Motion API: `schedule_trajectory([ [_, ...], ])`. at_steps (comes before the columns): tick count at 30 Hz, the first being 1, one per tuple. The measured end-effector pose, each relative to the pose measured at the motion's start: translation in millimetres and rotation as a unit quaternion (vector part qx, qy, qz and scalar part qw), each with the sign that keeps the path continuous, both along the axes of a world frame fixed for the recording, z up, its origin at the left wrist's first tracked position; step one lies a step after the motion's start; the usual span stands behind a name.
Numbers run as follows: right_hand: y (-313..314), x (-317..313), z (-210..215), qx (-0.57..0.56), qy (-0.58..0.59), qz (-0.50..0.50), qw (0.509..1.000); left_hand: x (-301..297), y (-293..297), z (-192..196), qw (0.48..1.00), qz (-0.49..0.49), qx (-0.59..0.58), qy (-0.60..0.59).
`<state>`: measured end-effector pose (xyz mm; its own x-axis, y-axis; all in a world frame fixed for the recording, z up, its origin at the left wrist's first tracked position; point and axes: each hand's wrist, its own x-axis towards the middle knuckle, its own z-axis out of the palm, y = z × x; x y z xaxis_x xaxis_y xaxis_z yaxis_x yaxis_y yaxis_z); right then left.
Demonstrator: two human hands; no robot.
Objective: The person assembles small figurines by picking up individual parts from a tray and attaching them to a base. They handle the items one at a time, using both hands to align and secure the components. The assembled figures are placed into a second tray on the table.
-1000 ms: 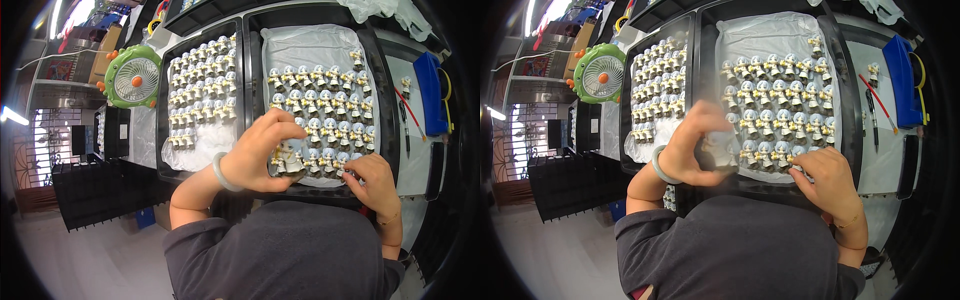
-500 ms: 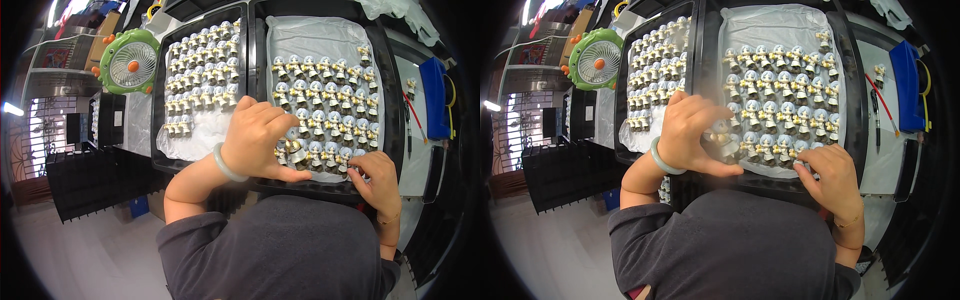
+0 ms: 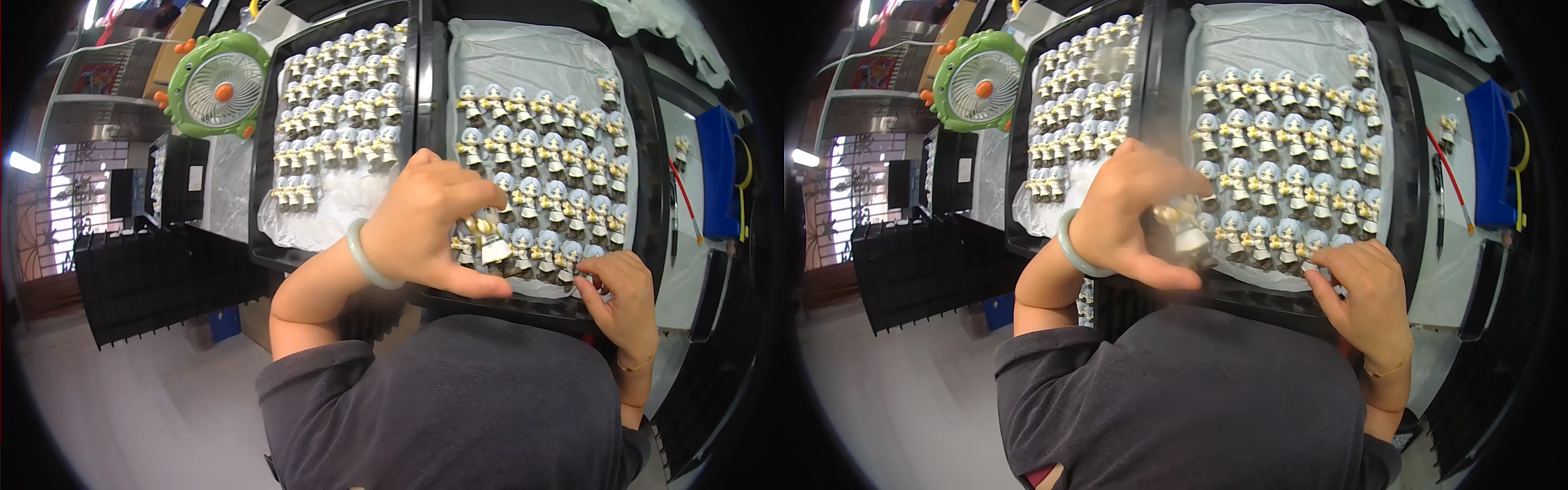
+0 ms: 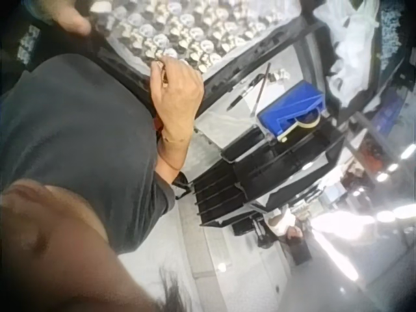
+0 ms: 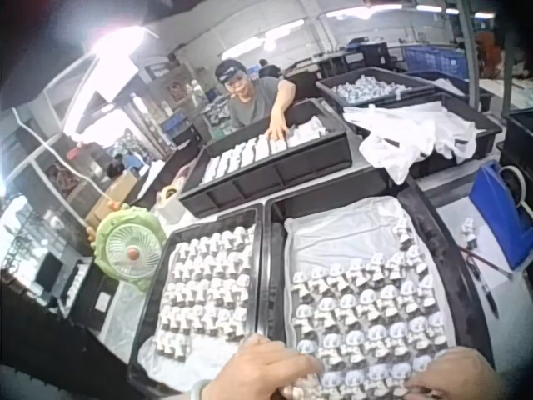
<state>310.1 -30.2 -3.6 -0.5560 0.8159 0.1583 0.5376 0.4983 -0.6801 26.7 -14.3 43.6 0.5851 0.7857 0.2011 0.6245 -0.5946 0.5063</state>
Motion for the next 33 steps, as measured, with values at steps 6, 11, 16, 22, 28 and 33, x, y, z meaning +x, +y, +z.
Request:
schedule_trajectory([
  [6,-3.7,3.3,-0.3,0.009,0.012,0.011,1.0,-93.4,-0.5,27.0,0.963,0.23,-0.103,-0.095],
  [11,-1.5,3.2,1.0,0.011,0.013,0.045,0.999,-163.4,-36.7,-24.5,0.93,0.336,-0.114,0.091],
  [16,-4.0,3.5,1.0,0.015,0.015,0.041,0.999,-174.6,-54.1,-63.1,0.914,0.296,-0.044,0.273],
  [22,-3.3,4.9,-4.5,0.029,0.038,0.037,0.998,-138.5,-33.1,-23.7,0.897,0.29,-0.078,0.325],
  [28,-1.1,8.1,-0.9,0.018,0.019,0.04,0.999,-8.1,81.2,-15.6,0.993,0.019,0.042,0.104],
  [33,-3.5,5.6,-1.4,0.019,0.023,0.016,0.999,95.1,199.2,-111.7,1.0,-0.014,-0.015,0.003],
])
